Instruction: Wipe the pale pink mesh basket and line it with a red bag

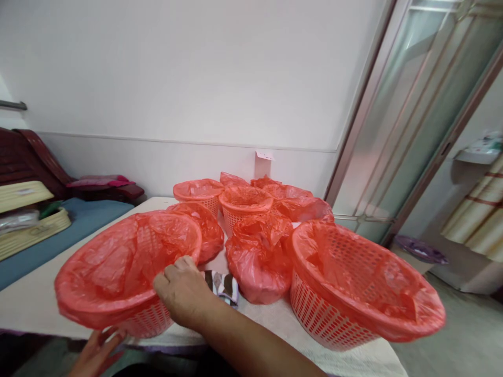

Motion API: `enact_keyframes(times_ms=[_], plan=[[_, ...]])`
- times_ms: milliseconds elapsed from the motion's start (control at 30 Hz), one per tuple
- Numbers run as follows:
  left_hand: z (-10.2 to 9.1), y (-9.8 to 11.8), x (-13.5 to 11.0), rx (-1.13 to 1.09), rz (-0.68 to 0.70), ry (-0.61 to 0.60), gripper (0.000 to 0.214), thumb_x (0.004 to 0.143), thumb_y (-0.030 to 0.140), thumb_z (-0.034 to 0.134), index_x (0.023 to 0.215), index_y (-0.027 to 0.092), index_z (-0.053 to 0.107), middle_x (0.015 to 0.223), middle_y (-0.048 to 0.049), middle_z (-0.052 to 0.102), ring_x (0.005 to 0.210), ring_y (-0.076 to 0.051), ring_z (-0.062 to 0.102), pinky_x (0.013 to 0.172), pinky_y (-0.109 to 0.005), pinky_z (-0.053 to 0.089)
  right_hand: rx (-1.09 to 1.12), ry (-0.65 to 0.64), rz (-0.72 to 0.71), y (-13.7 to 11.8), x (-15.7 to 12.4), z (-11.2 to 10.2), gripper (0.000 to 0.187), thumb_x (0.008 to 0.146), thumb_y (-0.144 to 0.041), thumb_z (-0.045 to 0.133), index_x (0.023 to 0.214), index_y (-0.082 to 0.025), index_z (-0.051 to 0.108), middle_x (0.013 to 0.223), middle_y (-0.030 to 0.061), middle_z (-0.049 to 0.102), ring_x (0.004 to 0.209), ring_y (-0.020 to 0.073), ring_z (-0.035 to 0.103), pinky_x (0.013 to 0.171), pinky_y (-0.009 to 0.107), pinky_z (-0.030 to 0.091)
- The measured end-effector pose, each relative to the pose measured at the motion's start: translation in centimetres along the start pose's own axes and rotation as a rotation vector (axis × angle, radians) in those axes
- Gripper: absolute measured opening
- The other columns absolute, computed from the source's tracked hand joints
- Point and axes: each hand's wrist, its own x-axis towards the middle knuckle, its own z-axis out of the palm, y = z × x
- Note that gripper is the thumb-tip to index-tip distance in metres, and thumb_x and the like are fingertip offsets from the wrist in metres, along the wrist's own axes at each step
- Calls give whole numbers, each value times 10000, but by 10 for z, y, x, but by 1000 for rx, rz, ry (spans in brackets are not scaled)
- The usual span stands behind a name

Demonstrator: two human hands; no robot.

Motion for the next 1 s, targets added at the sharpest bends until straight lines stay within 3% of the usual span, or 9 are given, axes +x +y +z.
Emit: enact_keyframes(times_ms=[100, 267, 400, 533, 667, 800, 900, 1000], plan=[[21, -19, 7, -30, 31, -53, 736, 441, 456, 889, 1056, 245, 544, 1153, -67, 616, 869, -247, 686, 666, -343, 600, -14, 2, 29, 9, -1, 3, 24, 905, -194, 557, 894, -175, 566, 795, 24, 585, 742, 205, 455, 723, 370, 319], [52, -33, 19, -22, 85, -91, 807, 525, 517, 846, 1206, 260, 498, 1319, -119, 546, 883, -243, 693, 675, -336, 592, -16, -34, 93, 33, -6, 3, 13, 862, -163, 569, 867, -174, 571, 822, 42, 611, 767, 208, 468, 752, 367, 330], [69, -43, 31, -9, 94, -100, 889, 589, 511, 814, 1351, 270, 424, 1458, -168, 462, 1014, -280, 681, 713, -342, 590, 21, -77, 137, 53, -10, 5, 91, 839, -108, 530, 870, -172, 587, 843, 67, 630, 793, 214, 472, 777, 366, 344], [78, -46, 39, -31, 86, -157, 832, 602, 490, 799, 1317, 237, 457, 1488, -181, 448, 1139, -334, 635, 757, -370, 593, 32, -66, 157, 69, -11, 13, 95, 855, -124, 513, 876, -167, 595, 836, 74, 623, 811, 218, 474, 783, 366, 350], [77, -43, 38, -29, 82, -194, 748, 596, 483, 801, 1232, 213, 512, 1470, -180, 474, 1092, -317, 657, 763, -364, 592, 41, -59, 184, 74, -12, 15, 105, 871, -126, 509, 904, -158, 603, 844, 76, 616, 838, 217, 478, 822, 366, 372], [66, -49, 24, 5, 106, -147, 706, 616, 494, 795, 1201, 212, 519, 1430, -179, 508, 1031, -271, 673, 774, -337, 575, 60, 10, 233, 61, -22, 3, 340, 888, -116, 479, 1217, -123, 568, 1095, 138, 613, 1058, 256, 488, 983, 459, 370], [54, -64, -1, 27, 85, -97, 702, 554, 523, 810, 1122, 201, 552, 1325, -178, 589, 989, -287, 691, 767, -363, 580, 116, 168, 291, 42, -42, -3, 478, 875, -92, 450, 1351, -133, 481, 1302, 176, 532, 1266, 288, 407, 1071, 542, 317], [43, -87, -33, 58, 30, -61, 635, 461, 534, 819, 965, 210, 607, 1057, -146, 718, 796, -311, 728, 646, -396, 586, 206, 355, 393, 18, -73, 8, 507, 853, -39, 417, 1351, -130, 455, 1266, 166, 544, 1209, 262, 469, 1030, 500, 397]])
